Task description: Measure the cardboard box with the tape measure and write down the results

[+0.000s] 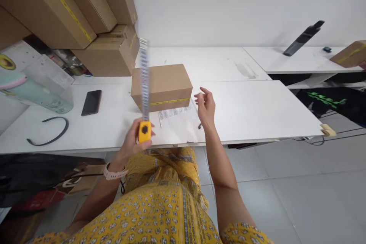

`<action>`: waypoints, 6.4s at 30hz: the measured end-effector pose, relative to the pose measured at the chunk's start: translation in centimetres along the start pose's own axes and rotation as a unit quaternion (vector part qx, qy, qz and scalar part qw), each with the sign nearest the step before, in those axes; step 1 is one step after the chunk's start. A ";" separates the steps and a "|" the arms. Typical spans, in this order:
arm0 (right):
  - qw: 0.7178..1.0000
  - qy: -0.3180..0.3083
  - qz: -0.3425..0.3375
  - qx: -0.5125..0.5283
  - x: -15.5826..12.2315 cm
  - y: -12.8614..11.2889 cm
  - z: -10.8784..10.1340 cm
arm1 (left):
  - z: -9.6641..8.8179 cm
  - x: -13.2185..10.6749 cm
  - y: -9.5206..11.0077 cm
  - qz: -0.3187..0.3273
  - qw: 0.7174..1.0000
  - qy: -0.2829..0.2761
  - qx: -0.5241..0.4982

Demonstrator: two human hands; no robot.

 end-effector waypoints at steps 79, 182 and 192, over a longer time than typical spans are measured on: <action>0.986 -0.094 0.131 -0.044 -7.0 8.2 3.3 | 14.2 2.0 -7.1 0.097 0.851 -0.188 0.481; 0.989 -0.073 0.103 -0.080 -6.6 8.3 3.3 | 13.9 1.9 -6.2 0.105 0.828 -0.187 0.518; 0.987 -0.072 0.117 -0.077 -6.6 8.4 3.2 | 13.9 1.9 -6.3 0.101 0.832 -0.187 0.512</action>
Point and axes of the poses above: each hand's wrist, its own x-axis towards the middle knuckle, its own z-axis out of the palm, y = z × x, the point moved 6 cm from there along x, towards the middle knuckle, and after that the axes turned 1 degree about z, right-handed, at the moved point
